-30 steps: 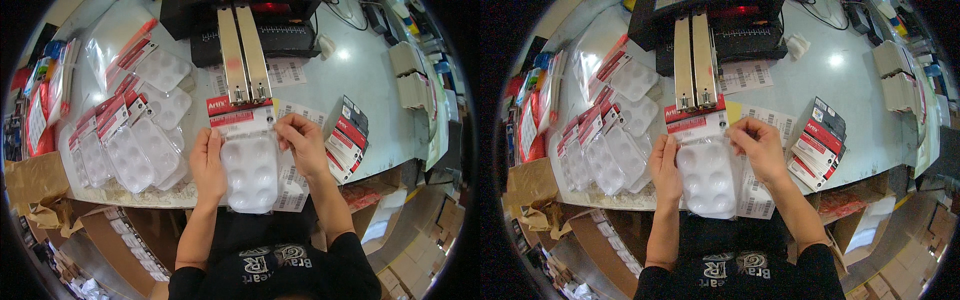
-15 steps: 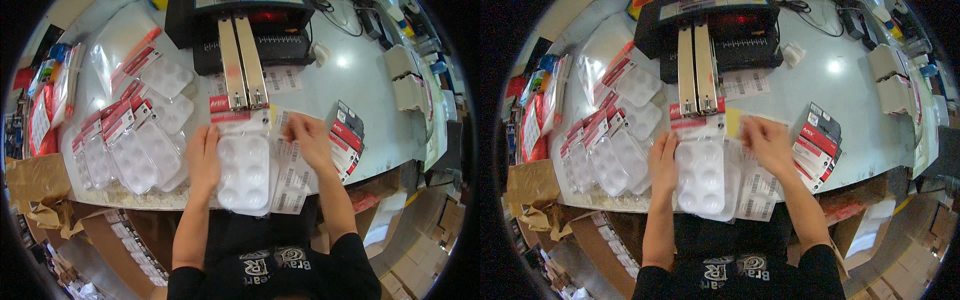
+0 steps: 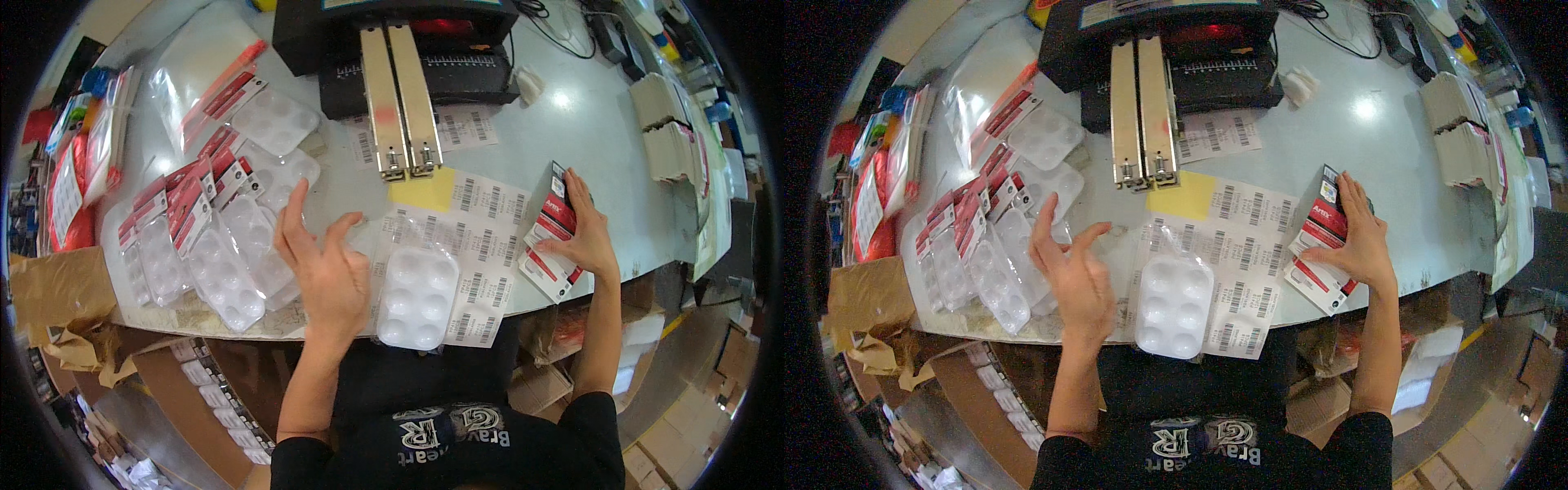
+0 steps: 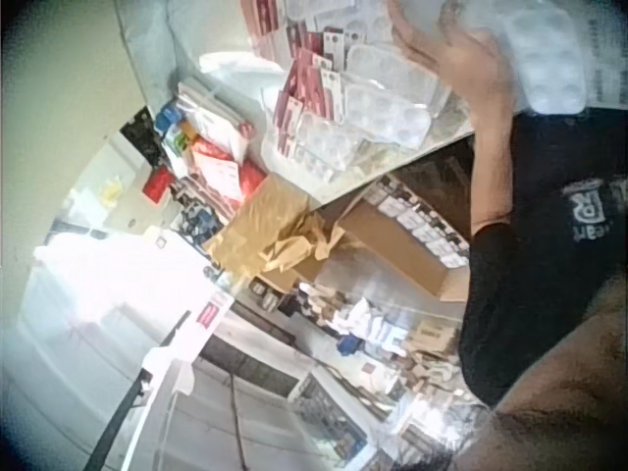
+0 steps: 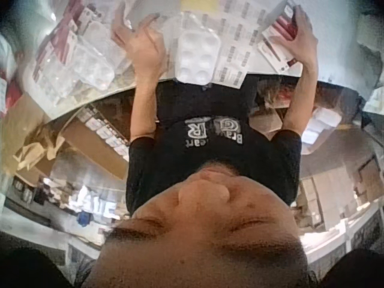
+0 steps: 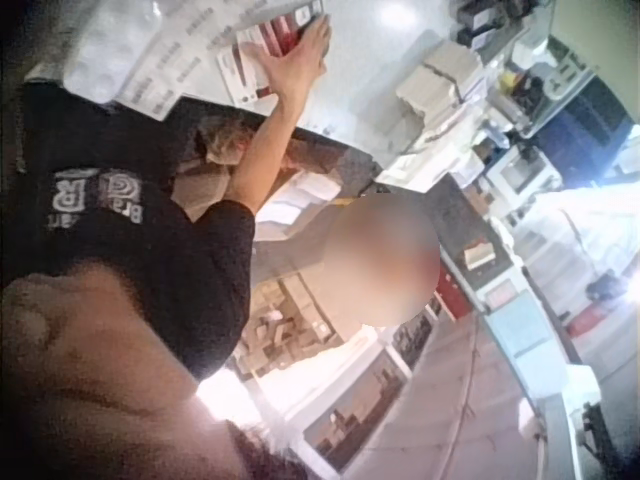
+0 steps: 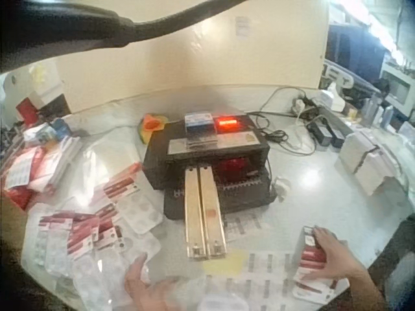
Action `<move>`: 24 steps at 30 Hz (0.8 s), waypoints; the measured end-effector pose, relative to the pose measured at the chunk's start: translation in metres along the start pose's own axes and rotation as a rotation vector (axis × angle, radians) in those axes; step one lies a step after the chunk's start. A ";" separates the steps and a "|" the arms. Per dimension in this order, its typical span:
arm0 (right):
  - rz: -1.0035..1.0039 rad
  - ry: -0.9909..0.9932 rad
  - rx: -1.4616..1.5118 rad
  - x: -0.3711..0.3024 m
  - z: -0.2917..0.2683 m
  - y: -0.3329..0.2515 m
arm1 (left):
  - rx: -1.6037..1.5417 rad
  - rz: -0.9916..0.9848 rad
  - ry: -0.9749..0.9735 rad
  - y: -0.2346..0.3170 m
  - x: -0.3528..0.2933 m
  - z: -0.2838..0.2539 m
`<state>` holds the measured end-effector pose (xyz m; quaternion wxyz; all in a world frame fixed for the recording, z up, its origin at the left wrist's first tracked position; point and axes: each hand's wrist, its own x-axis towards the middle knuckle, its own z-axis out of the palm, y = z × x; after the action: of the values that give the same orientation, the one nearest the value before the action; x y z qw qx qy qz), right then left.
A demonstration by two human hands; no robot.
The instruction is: The person packs plastic mixing palettes into clear plastic bags, seals them, and places them into a cardboard box. They also handle printed labels and a label printer on the table.
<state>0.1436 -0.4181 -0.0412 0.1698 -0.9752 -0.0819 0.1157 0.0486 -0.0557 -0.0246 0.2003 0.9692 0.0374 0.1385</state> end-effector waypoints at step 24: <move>-0.330 0.113 0.741 -0.018 -0.051 -0.153 | -1.270 -0.589 -0.363 0.037 -0.013 -0.008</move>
<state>0.1208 -0.2958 0.0630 0.5299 -0.8268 -0.1804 0.0546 0.0345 -0.0885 -0.0061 0.7570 0.6231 0.1753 -0.0895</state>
